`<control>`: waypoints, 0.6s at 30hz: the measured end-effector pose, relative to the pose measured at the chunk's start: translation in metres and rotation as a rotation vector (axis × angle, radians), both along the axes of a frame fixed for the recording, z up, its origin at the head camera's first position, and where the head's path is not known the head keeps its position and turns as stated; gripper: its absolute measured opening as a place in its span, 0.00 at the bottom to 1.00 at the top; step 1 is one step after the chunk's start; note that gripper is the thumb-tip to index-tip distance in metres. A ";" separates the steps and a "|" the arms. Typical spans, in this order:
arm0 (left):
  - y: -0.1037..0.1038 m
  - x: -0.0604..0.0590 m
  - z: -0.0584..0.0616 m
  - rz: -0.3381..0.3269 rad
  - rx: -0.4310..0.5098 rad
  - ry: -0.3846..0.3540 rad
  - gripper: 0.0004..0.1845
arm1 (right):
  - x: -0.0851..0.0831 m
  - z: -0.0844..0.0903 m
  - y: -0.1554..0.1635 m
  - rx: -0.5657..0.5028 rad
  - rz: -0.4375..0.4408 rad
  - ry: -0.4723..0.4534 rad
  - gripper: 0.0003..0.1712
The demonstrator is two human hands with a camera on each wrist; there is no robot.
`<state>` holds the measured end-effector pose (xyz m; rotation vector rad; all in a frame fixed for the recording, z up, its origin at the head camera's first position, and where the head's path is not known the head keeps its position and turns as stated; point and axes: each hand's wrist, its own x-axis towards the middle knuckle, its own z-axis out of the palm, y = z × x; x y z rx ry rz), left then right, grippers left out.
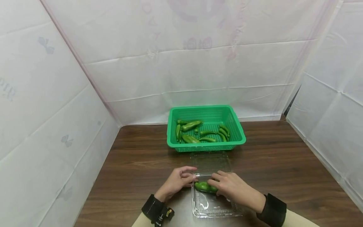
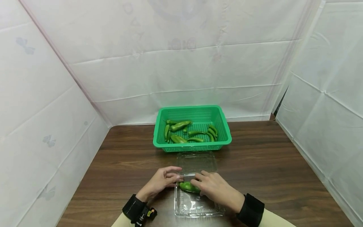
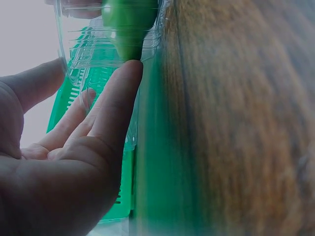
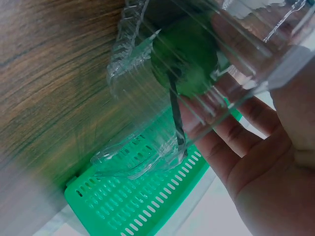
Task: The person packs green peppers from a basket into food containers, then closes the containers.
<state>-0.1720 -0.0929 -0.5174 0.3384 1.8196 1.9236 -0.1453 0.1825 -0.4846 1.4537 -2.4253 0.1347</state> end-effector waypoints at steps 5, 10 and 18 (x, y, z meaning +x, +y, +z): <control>0.000 0.000 0.000 0.002 -0.005 0.009 0.24 | 0.000 0.002 0.001 0.003 0.003 -0.015 0.33; 0.001 0.000 0.001 0.003 -0.005 0.014 0.24 | 0.000 0.002 0.002 0.023 -0.007 -0.005 0.32; 0.000 0.002 0.003 0.010 0.020 0.003 0.26 | 0.002 0.006 0.002 0.026 -0.012 -0.023 0.33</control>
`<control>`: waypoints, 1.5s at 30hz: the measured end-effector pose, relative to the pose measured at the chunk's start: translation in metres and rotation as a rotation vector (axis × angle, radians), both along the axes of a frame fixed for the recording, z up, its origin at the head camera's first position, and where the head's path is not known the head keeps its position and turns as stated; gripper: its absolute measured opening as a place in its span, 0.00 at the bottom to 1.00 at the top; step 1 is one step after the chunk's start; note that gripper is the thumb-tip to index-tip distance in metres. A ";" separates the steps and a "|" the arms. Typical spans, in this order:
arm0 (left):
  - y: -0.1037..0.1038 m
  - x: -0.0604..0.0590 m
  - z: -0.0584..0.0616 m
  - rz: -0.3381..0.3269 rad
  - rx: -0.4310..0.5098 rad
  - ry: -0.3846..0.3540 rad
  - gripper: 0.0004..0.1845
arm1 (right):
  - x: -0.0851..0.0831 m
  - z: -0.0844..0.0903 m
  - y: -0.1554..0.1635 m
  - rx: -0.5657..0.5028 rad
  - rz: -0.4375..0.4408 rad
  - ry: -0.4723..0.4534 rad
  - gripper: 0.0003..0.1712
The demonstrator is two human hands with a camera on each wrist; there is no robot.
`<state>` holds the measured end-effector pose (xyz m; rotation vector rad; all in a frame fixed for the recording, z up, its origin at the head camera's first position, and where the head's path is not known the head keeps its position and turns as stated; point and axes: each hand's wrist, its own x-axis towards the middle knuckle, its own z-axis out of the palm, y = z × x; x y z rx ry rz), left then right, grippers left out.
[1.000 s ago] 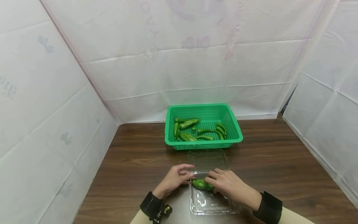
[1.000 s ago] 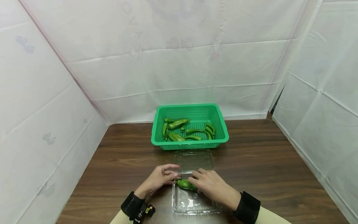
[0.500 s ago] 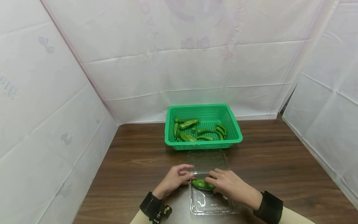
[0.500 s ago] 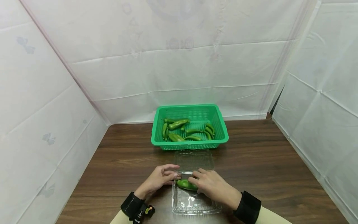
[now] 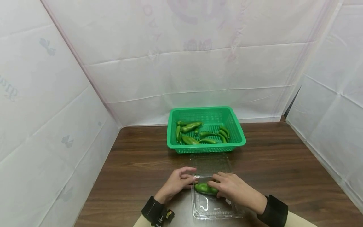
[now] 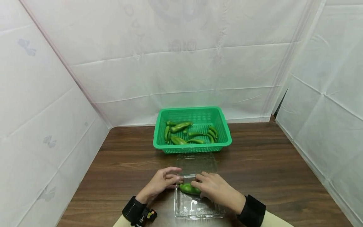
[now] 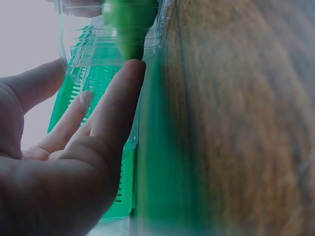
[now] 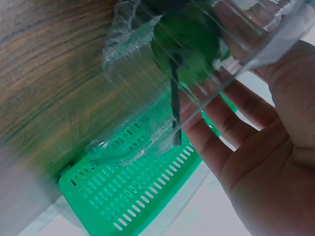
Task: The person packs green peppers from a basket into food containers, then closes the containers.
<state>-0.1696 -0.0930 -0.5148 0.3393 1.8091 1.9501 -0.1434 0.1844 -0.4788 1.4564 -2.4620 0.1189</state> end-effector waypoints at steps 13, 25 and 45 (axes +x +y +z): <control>-0.021 -0.014 0.009 0.185 -0.009 0.028 0.29 | 0.000 0.003 0.002 -0.003 0.011 -0.010 0.34; -0.044 -0.035 0.031 0.503 -0.161 0.127 0.35 | -0.002 0.005 0.005 -0.060 0.033 -0.047 0.29; -0.037 -0.071 0.030 0.473 -0.140 0.251 0.43 | -0.024 0.029 0.005 -0.279 0.083 0.056 0.34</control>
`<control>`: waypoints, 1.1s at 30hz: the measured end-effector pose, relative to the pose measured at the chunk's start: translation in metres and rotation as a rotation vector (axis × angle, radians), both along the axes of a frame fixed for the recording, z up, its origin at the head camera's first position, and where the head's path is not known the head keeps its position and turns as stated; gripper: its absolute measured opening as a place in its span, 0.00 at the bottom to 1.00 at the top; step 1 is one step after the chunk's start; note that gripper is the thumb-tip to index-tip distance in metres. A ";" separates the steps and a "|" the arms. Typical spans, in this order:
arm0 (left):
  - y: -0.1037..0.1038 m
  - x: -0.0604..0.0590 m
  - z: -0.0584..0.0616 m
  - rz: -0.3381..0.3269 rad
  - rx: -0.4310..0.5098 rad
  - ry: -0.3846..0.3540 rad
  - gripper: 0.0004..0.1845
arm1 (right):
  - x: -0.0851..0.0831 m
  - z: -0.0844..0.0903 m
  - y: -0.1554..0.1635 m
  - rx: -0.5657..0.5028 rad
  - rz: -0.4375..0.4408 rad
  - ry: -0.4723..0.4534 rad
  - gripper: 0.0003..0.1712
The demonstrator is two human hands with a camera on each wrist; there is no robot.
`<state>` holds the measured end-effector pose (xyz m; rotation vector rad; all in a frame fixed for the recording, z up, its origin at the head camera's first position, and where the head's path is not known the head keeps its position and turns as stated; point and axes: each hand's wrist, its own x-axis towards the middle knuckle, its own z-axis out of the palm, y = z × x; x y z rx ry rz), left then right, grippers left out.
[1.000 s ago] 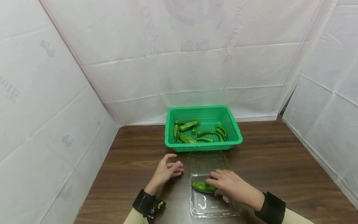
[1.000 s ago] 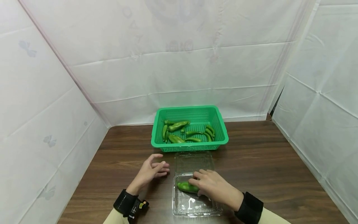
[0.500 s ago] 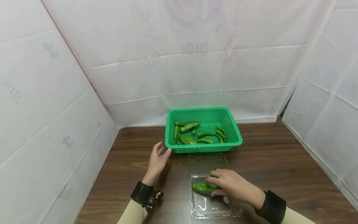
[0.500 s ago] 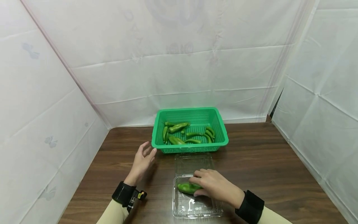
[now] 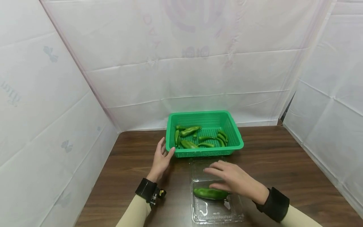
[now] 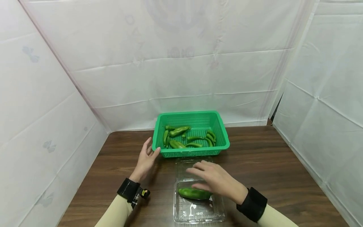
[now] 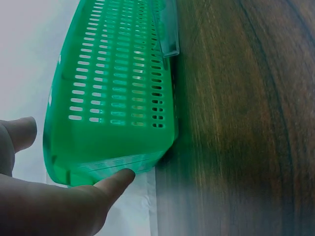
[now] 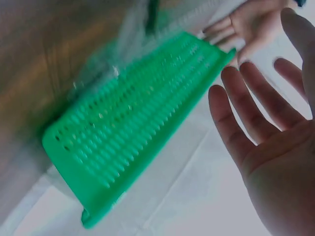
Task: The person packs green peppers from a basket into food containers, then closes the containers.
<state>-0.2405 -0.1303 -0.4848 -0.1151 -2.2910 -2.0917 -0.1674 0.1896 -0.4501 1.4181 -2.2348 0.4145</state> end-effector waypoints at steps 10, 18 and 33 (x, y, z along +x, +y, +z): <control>-0.001 -0.005 -0.006 -0.010 0.019 0.003 0.40 | -0.033 0.033 -0.002 -0.015 -0.152 -0.036 0.56; 0.002 -0.006 -0.009 -0.006 0.010 0.038 0.40 | -0.070 0.055 0.006 -0.047 -0.241 -0.145 0.58; 0.009 -0.007 -0.015 0.019 -0.071 0.097 0.40 | -0.138 0.072 0.011 0.047 -0.384 -0.508 0.47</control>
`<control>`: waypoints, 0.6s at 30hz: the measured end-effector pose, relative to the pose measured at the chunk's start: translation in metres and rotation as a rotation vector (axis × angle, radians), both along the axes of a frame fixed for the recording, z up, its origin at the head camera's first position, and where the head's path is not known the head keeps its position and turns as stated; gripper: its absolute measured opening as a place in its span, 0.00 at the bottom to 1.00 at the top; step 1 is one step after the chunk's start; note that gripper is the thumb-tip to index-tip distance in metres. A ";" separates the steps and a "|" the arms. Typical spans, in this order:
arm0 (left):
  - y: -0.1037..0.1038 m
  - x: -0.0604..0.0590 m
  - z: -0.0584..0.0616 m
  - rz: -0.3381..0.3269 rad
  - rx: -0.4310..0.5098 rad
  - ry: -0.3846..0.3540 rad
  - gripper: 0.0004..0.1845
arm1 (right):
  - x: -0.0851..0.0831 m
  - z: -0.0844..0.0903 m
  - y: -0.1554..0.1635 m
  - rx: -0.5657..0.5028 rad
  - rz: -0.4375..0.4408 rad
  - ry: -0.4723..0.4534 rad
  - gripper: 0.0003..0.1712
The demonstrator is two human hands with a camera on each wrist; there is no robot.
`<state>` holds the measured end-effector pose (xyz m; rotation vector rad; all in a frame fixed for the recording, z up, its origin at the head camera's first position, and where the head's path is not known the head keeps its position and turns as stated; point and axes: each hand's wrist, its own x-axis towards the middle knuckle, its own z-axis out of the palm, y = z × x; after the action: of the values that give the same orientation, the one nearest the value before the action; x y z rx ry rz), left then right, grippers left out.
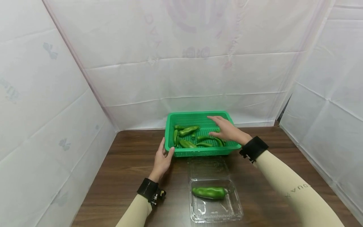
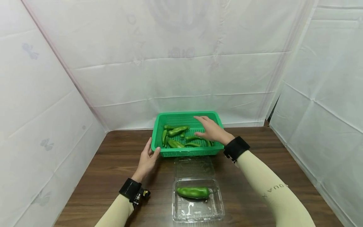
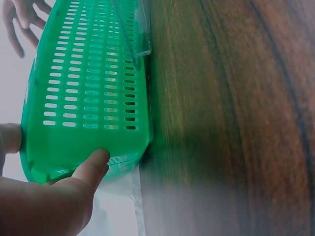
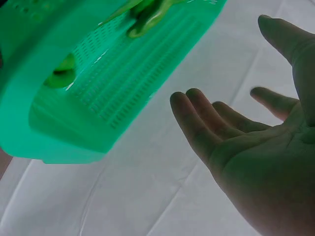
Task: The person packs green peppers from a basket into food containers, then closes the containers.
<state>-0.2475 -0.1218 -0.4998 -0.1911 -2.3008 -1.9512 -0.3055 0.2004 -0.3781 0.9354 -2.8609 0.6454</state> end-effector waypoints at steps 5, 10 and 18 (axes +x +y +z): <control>0.001 0.000 -0.001 0.009 -0.026 0.018 0.39 | -0.022 -0.006 -0.002 0.087 -0.028 -0.090 0.44; 0.003 0.000 -0.002 0.019 -0.056 0.042 0.38 | -0.043 -0.011 0.000 0.168 -0.036 -0.143 0.41; 0.005 0.004 -0.001 0.045 -0.093 0.075 0.38 | -0.065 -0.018 -0.003 0.302 -0.069 -0.244 0.43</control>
<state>-0.2431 -0.1172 -0.5006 -0.2152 -2.3282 -1.7863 -0.3702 0.1977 -0.3957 0.8355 -3.2589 0.3469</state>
